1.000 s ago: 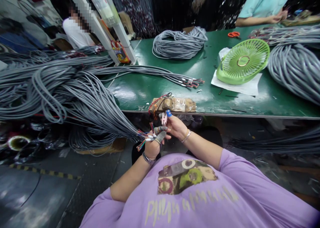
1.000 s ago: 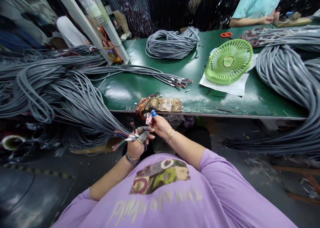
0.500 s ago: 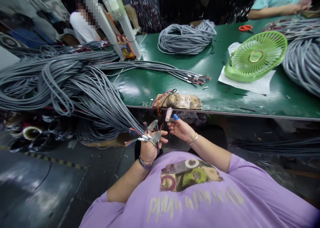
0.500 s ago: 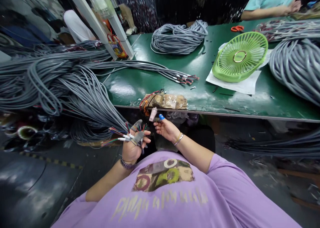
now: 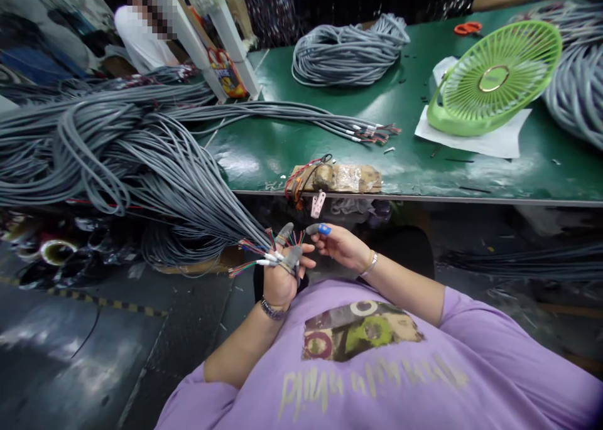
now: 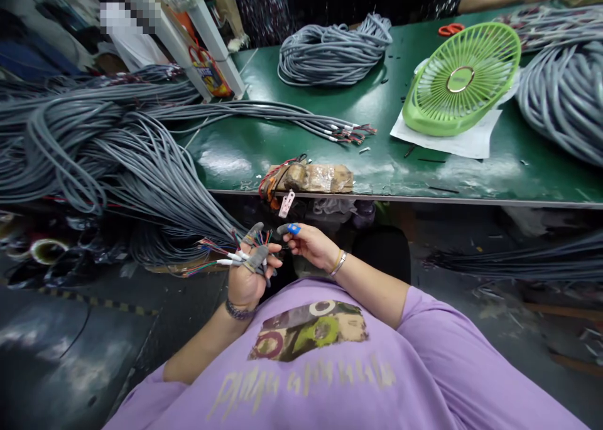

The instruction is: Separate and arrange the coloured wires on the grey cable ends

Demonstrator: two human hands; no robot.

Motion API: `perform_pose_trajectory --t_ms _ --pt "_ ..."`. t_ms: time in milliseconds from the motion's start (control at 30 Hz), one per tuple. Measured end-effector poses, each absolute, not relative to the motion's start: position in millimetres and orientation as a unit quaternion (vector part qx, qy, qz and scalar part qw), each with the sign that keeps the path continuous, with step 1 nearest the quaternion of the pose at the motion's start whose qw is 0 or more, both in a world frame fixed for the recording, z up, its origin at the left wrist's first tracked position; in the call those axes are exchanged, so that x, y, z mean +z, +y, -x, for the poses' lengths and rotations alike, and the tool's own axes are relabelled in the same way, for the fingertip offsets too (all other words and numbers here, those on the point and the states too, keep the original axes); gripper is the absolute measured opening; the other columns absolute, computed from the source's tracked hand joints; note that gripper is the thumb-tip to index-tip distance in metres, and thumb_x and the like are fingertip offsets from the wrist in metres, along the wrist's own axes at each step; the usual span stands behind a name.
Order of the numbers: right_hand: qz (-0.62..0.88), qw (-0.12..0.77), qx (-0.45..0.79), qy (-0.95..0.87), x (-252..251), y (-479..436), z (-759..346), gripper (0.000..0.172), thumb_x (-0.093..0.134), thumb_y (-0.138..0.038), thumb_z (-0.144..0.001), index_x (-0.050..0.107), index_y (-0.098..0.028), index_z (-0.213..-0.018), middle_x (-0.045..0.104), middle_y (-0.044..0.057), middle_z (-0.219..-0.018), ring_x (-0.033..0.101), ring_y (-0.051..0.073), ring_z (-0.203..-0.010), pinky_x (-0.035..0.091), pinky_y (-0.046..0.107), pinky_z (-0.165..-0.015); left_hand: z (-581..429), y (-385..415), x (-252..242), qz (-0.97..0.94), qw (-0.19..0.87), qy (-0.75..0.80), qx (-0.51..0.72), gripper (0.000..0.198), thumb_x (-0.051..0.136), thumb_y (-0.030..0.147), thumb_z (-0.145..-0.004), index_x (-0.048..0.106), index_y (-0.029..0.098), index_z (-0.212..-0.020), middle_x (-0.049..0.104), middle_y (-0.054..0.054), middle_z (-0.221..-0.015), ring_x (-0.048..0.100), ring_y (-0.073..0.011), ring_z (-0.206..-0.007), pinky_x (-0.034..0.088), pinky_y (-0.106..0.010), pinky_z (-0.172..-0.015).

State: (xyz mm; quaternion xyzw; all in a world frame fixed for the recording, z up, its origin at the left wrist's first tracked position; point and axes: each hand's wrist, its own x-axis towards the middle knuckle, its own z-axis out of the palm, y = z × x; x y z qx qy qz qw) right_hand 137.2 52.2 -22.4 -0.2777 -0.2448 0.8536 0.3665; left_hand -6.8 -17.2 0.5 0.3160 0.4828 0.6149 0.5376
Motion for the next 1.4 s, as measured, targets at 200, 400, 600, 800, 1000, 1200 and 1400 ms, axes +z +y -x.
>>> perform_pose_trajectory --t_ms 200,400,600,800,1000,1200,1400 --pt "0.300 0.354 0.828 -0.315 -9 52 -133 0.039 0.079 -0.045 -0.063 0.066 -0.014 -0.083 0.062 0.002 -0.073 0.049 0.007 -0.056 0.038 0.020 -0.052 4 -18 0 -0.323 0.532 0.500 0.603 0.029 0.070 0.038 -0.073 0.059 0.015 -0.087 0.074 -0.006 -0.076 0.065 -0.0130 -0.048 0.032 -0.017 -0.033" --pt "0.342 0.349 0.786 -0.380 -3 55 -131 0.032 0.075 -0.041 -0.065 0.057 -0.014 -0.064 0.055 -0.002 -0.057 0.045 0.007 -0.051 0.037 0.021 -0.052 1 -17 0 -0.334 0.536 0.506 0.587 0.039 0.071 0.039 -0.071 0.060 0.015 -0.099 0.073 -0.007 -0.075 0.064 -0.0136 -0.047 0.031 -0.018 -0.033" --pt "0.340 0.321 0.796 -0.386 -1 59 -139 0.022 0.069 -0.031 -0.065 0.055 -0.015 -0.059 0.051 -0.003 -0.053 0.043 0.007 -0.049 0.033 0.020 -0.048 2 -18 -3 -0.355 0.542 0.507 0.568 0.039 0.072 0.042 -0.071 0.062 0.013 -0.096 0.074 -0.009 -0.078 0.066 -0.0145 -0.050 0.032 -0.018 -0.034" --pt "0.345 0.272 0.813 -0.382 -2 65 -146 0.015 0.066 -0.027 -0.065 0.060 -0.014 -0.066 0.054 -0.001 -0.054 0.045 0.008 -0.048 0.034 0.020 -0.046 3 -19 -3 -0.356 0.552 0.498 0.566 0.043 0.073 0.039 -0.071 0.060 0.013 -0.103 0.074 -0.008 -0.075 0.065 -0.0142 -0.048 0.033 -0.017 -0.034" --pt "0.314 0.232 0.857 -0.336 -11 70 -147 0.010 0.063 -0.022 -0.065 0.058 -0.014 -0.065 0.055 -0.001 -0.053 0.046 0.008 -0.047 0.036 0.020 -0.047 5 -20 -2 -0.362 0.565 0.488 0.557 0.038 0.073 0.035 -0.072 0.062 0.015 -0.102 0.073 -0.006 -0.073 0.066 -0.0150 -0.049 0.033 -0.016 -0.034" --pt "0.282 0.213 0.873 -0.337 -19 73 -148 0.011 0.064 -0.023 -0.063 0.060 -0.013 -0.067 0.057 0.000 -0.054 0.050 0.009 -0.048 0.039 0.019 -0.045 6 -21 -1 -0.376 0.567 0.494 0.542 0.029 0.073 0.039 -0.069 0.062 0.012 -0.068 0.072 -0.008 -0.069 0.065 -0.0146 -0.047 0.033 -0.016 -0.033" --pt "0.244 0.199 0.880 -0.356 -27 73 -150 0.016 0.069 -0.024 -0.063 0.059 -0.012 -0.068 0.060 0.001 -0.058 0.052 0.009 -0.049 0.042 0.020 -0.047 9 -23 1 -0.377 0.584 0.478 0.537 0.031 0.073 0.042 -0.070 0.064 0.012 -0.071 0.071 -0.006 -0.064 0.064 -0.0139 -0.046 0.033 -0.015 -0.033"
